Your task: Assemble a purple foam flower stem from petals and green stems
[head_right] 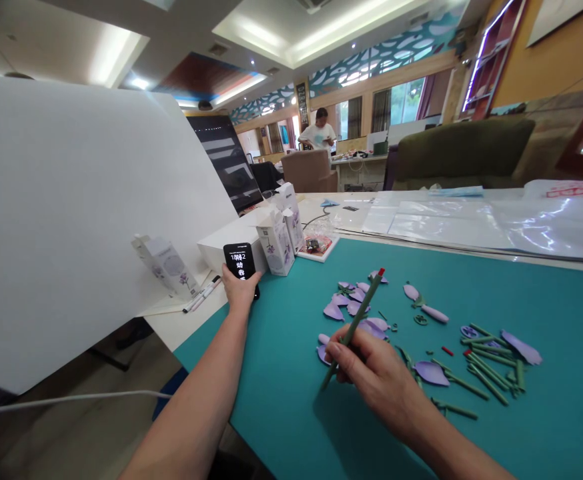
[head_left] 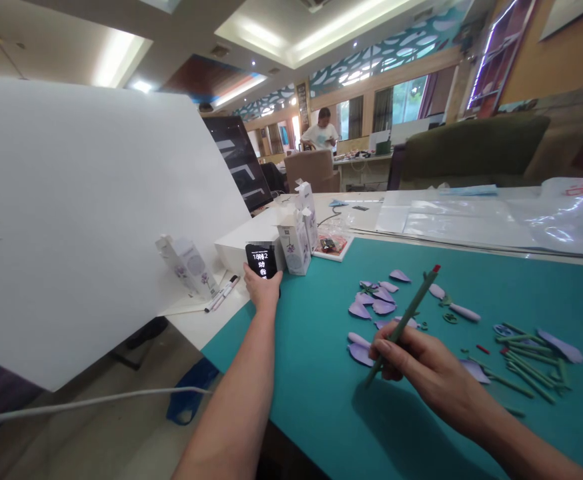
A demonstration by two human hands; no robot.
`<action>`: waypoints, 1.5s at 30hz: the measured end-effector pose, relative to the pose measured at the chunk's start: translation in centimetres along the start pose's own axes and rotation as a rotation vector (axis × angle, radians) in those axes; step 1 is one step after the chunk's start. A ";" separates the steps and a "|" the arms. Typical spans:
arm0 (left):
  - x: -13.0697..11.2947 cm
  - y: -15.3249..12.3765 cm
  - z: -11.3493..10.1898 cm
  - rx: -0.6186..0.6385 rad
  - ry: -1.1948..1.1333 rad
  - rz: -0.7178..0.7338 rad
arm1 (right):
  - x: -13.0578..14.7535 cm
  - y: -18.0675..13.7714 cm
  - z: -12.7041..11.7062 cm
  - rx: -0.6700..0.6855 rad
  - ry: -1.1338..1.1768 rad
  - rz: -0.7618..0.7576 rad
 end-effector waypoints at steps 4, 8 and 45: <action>0.2 0.2 0.0 -0.002 -0.005 0.004 | -0.2 0.0 0.0 0.006 0.005 0.013; 0.4 0.3 0.0 -0.009 -0.012 0.010 | -0.3 0.2 -0.1 0.007 0.007 0.012; -13.7 -14.3 1.1 1.447 -0.616 0.171 | -0.5 1.5 -8.6 -0.222 -0.044 0.161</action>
Point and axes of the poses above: each hand's wrist, its own y-axis towards the middle knuckle, its own z-axis out of the palm, x = y × z, the point moved 1 cm from there along y, towards the middle knuckle, and after that the axes turned 7 degrees about x, right-handed, at the moved point
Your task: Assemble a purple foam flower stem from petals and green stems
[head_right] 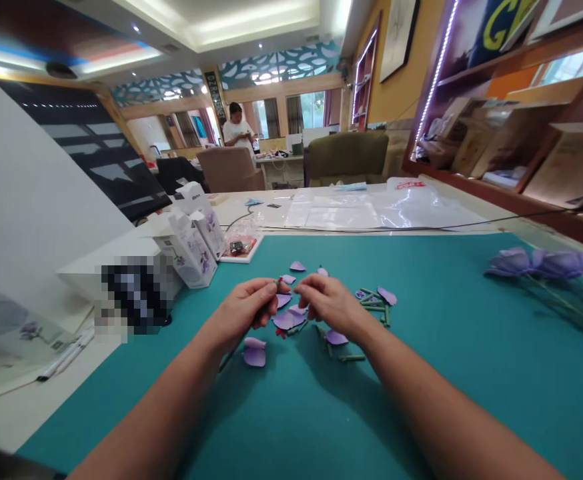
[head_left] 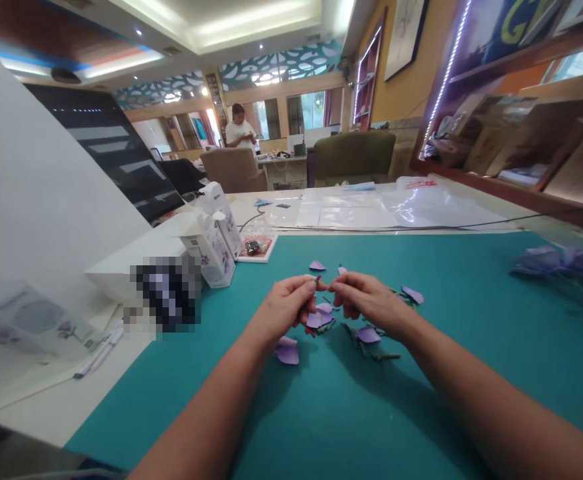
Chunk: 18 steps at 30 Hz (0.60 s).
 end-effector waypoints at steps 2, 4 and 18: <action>0.6 0.1 0.2 0.033 0.074 -0.047 | -0.2 0.1 -1.2 -0.078 -0.006 0.017; 1.2 0.3 0.4 0.067 0.127 -0.073 | -0.6 0.1 -1.8 -0.111 -0.022 0.036; 2.1 0.4 0.7 0.096 0.573 0.077 | -1.4 0.5 0.1 -0.040 -0.250 -0.183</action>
Point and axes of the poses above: each hand's wrist, its own y-axis towards the middle knuckle, its own z-axis out of the palm, x = y × z, the point moved 1 cm from there along y, towards the middle knuckle, and after that the axes turned 7 degrees about x, right-handed, at the moved point
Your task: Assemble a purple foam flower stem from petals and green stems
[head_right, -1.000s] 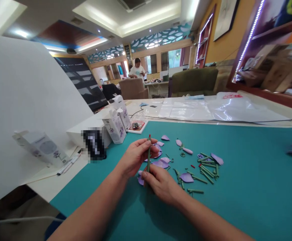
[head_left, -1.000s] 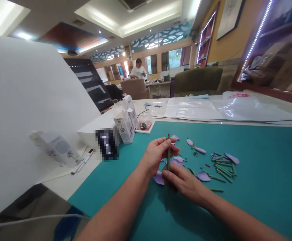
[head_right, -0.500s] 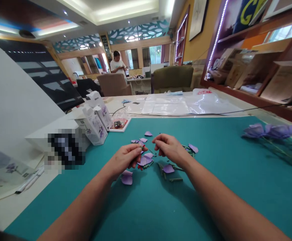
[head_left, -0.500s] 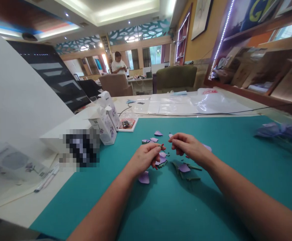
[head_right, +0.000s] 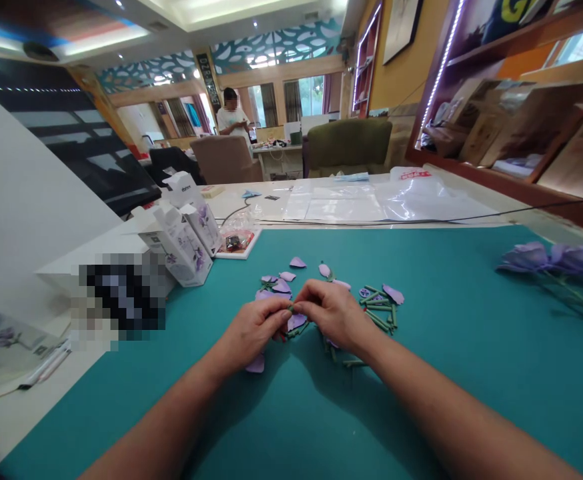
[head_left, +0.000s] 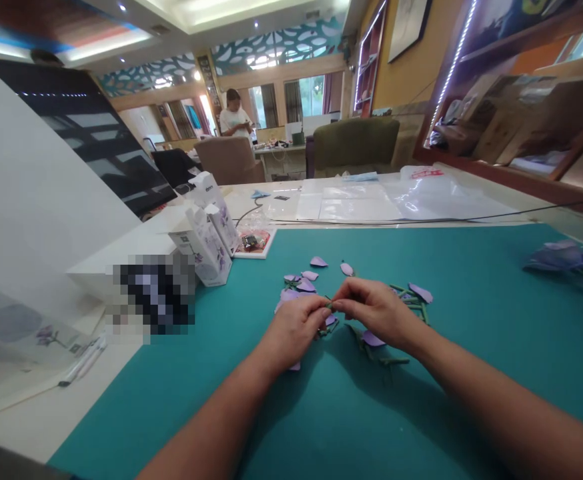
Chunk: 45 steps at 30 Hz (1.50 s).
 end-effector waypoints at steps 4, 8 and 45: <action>0.2 0.0 0.0 -0.036 -0.011 -0.005 | 0.0 0.1 0.6 -0.053 -0.005 -0.040; 1.0 -0.1 0.3 -0.106 -0.150 -0.062 | 0.0 -0.1 1.7 -0.074 0.232 0.029; 17.4 -15.1 -17.1 -0.637 -0.537 -0.287 | -3.6 -4.8 6.6 -0.036 0.688 0.503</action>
Point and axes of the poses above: each hand's wrist, its own y-axis towards the middle knuckle, its own z-axis out of the palm, x = y × z, the point moved 1 cm from there along y, towards the middle knuckle, and after that the axes turned 7 degrees about x, right-handed, at the moved point
